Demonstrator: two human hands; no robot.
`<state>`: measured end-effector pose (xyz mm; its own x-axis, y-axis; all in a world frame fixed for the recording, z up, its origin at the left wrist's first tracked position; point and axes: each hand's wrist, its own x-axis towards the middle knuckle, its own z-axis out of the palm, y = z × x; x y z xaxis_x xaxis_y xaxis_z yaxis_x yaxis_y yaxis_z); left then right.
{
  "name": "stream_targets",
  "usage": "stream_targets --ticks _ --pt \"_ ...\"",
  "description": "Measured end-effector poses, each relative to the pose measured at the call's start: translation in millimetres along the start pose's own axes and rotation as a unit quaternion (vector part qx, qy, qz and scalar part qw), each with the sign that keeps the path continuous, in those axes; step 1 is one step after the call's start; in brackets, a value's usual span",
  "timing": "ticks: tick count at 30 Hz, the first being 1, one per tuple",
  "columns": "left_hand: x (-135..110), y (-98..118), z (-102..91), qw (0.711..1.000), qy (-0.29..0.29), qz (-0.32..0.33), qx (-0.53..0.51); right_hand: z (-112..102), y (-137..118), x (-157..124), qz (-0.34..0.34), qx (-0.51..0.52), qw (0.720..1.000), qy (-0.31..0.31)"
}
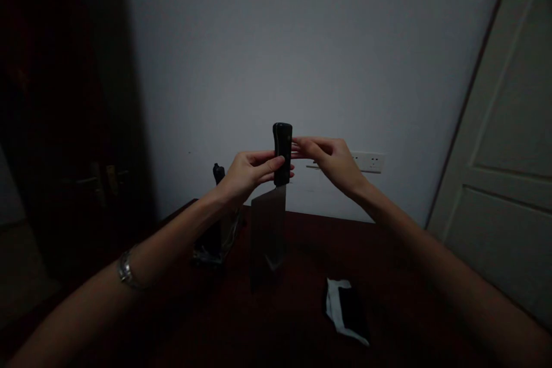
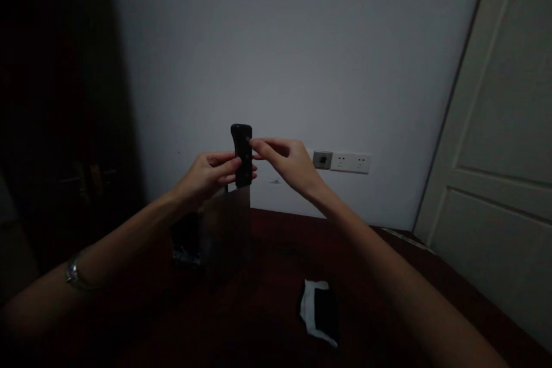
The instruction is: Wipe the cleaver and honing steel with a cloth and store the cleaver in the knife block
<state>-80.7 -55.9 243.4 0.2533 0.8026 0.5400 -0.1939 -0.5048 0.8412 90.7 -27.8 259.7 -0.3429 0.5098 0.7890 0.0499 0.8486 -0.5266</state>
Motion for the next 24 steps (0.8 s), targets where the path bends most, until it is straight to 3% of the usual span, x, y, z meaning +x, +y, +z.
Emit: stream_targets --ticks 5,11,15,18,24 --pt "6.8 40.3 -51.4 0.994 0.095 0.032 0.049 50.2 70.5 -23.1 0.129 0.068 0.989 0.012" --pt "26.4 68.6 -111.4 0.977 0.174 0.060 0.107 123.5 161.5 -104.4 0.140 -0.111 0.981 -0.080" --pt "38.9 70.2 -153.9 0.966 0.221 0.055 0.126 159.1 210.0 -151.5 0.151 -0.240 0.950 -0.132" --pt "47.7 65.4 -184.2 0.961 0.234 0.049 0.137 175.8 237.9 -171.5 0.156 -0.292 0.929 -0.166" --pt "62.1 45.6 -227.0 0.956 0.256 0.043 0.133 189.8 261.6 -186.0 0.185 -0.352 0.899 -0.185"
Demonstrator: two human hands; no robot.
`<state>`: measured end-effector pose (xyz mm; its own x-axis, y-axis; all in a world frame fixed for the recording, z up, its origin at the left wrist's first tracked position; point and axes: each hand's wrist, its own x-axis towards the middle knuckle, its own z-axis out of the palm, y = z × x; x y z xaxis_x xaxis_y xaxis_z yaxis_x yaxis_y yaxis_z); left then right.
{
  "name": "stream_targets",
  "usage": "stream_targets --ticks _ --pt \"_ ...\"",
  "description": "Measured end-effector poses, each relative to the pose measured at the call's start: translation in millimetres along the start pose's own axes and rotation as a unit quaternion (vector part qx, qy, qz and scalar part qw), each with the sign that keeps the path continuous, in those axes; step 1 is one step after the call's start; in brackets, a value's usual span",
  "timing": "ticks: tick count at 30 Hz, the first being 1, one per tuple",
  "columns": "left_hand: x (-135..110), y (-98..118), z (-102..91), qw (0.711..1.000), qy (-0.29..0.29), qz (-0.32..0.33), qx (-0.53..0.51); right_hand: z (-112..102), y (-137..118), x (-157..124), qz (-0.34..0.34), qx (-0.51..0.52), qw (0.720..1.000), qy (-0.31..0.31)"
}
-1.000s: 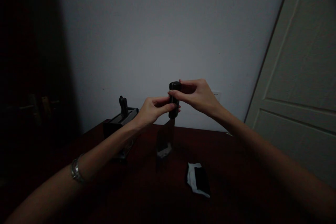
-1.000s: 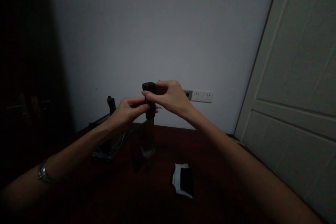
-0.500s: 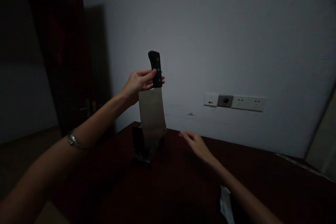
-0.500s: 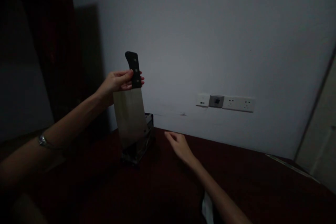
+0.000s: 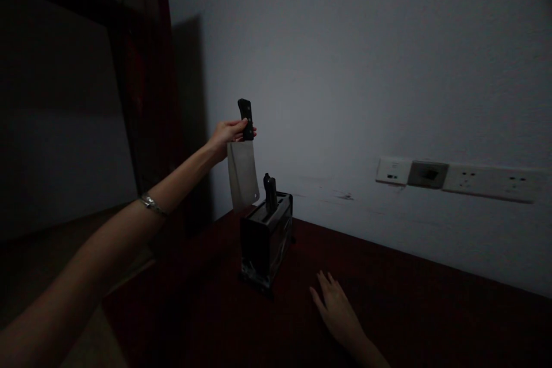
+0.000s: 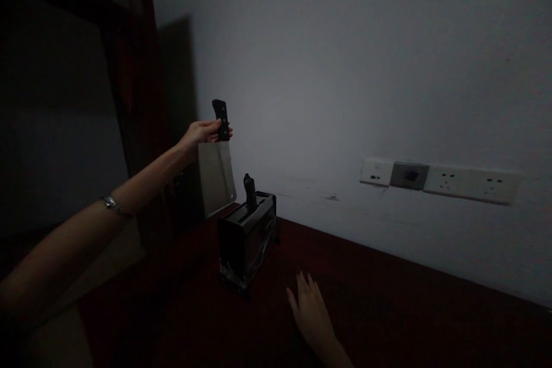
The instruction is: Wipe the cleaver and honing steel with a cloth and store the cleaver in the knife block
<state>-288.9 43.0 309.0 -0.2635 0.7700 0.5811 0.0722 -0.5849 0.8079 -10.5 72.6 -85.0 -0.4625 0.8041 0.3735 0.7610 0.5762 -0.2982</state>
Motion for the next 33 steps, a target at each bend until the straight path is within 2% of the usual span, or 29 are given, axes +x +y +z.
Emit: stream_targets --ticks 4,13,20,25,27,33 --pt "11.6 -18.7 -5.7 1.000 0.017 -0.014 -0.003 5.9 3.5 0.2 -0.015 0.001 1.000 0.010" --pt "32.0 -51.7 -10.8 1.000 -0.001 -0.014 -0.004 13.9 12.1 -0.2 -0.057 -0.001 0.996 0.072" --pt "29.6 -60.2 -4.0 1.000 0.009 -0.019 0.001 10.6 10.0 1.7 -0.036 -0.013 0.998 0.040" --pt "29.6 -65.3 -3.8 1.000 0.003 -0.015 0.000 19.8 19.0 -0.5 -0.076 0.006 0.994 0.082" --pt "29.8 -67.6 -3.8 1.000 0.001 -0.014 0.000 22.4 21.1 -0.7 -0.090 0.015 0.993 0.080" --pt "29.8 -73.1 -0.9 1.000 0.005 -0.020 -0.001 16.1 13.7 2.1 -0.019 0.032 0.999 0.040"
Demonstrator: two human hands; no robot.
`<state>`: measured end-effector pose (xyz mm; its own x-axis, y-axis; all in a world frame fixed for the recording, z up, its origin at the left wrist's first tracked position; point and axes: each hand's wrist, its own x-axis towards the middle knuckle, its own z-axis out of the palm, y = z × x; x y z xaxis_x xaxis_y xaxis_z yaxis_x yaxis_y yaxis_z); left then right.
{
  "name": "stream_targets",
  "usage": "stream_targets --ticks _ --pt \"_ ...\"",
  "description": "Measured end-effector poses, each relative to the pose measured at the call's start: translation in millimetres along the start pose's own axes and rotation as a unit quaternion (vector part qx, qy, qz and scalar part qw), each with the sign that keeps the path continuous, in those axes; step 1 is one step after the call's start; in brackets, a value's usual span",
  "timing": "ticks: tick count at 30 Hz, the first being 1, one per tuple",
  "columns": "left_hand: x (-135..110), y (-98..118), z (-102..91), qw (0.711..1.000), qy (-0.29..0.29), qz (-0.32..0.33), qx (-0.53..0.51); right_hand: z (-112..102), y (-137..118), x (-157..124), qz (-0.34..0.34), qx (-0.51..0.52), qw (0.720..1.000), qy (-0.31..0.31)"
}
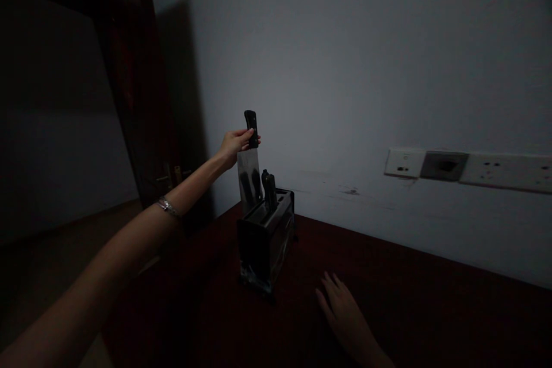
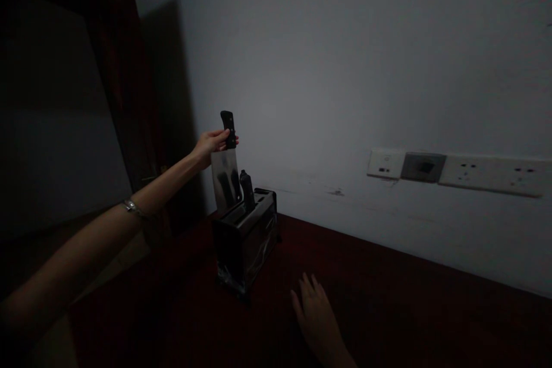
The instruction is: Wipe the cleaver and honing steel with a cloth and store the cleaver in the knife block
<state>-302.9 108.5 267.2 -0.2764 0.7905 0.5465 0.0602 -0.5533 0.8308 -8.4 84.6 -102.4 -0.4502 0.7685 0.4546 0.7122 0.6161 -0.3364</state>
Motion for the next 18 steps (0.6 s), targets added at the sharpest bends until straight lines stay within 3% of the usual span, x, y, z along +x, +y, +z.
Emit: stream_targets --ticks 8,18 --pt "-1.7 -3.3 2.2 1.000 -0.010 0.014 0.007 -9.0 -6.5 1.9 0.019 -0.019 0.998 -0.064" --pt "-2.4 -7.6 1.2 1.000 -0.005 0.012 0.015 -6.3 -4.2 1.4 0.013 -0.005 0.999 -0.045"
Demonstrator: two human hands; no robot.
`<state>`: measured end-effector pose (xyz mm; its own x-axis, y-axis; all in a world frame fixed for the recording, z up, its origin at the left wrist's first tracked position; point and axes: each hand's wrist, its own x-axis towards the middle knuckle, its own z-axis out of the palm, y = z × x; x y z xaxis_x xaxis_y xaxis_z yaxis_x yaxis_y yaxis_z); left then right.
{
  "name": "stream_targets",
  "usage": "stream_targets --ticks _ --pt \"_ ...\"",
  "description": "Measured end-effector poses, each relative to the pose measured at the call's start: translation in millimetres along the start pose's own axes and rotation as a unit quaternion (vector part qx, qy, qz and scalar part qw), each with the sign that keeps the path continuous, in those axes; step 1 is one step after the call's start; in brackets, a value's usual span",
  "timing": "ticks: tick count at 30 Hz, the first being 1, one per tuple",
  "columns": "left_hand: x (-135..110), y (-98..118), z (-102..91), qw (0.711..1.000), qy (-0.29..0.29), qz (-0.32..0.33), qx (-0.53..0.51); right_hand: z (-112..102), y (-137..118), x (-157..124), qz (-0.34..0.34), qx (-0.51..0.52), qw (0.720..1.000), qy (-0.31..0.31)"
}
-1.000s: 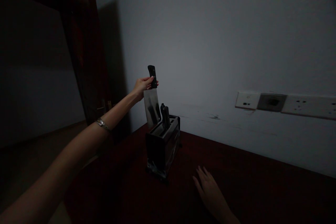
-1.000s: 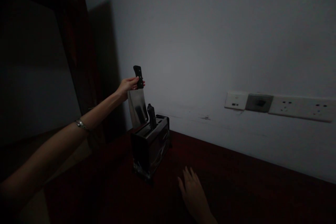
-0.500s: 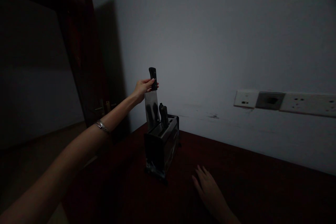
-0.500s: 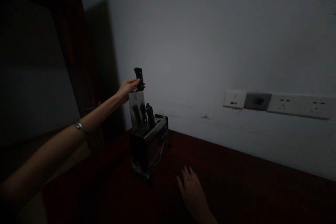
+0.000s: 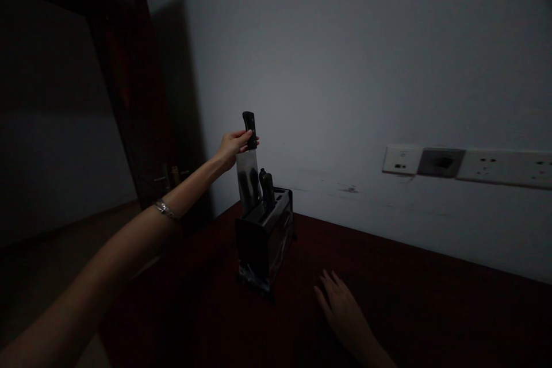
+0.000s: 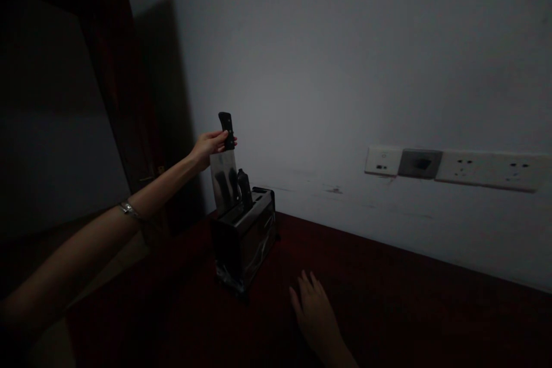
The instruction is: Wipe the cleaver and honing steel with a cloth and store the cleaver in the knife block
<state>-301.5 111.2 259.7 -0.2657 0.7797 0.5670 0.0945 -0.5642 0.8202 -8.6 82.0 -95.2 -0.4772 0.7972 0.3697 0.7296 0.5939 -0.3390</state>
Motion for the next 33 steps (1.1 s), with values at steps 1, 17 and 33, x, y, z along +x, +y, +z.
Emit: stream_targets --ticks 1,17,33 --pt "-0.2 -0.3 -0.1 1.000 -0.001 0.000 -0.002 0.8 0.5 -0.2 -0.002 0.001 1.000 0.004" --pt "-1.5 -1.9 -1.5 1.000 -0.002 0.000 0.004 9.2 8.8 -1.7 -0.029 0.013 0.999 0.024" --pt "-18.9 -13.6 -4.4 0.999 -0.025 -0.012 0.017 -7.0 -6.0 -0.1 0.009 -0.013 1.000 -0.009"
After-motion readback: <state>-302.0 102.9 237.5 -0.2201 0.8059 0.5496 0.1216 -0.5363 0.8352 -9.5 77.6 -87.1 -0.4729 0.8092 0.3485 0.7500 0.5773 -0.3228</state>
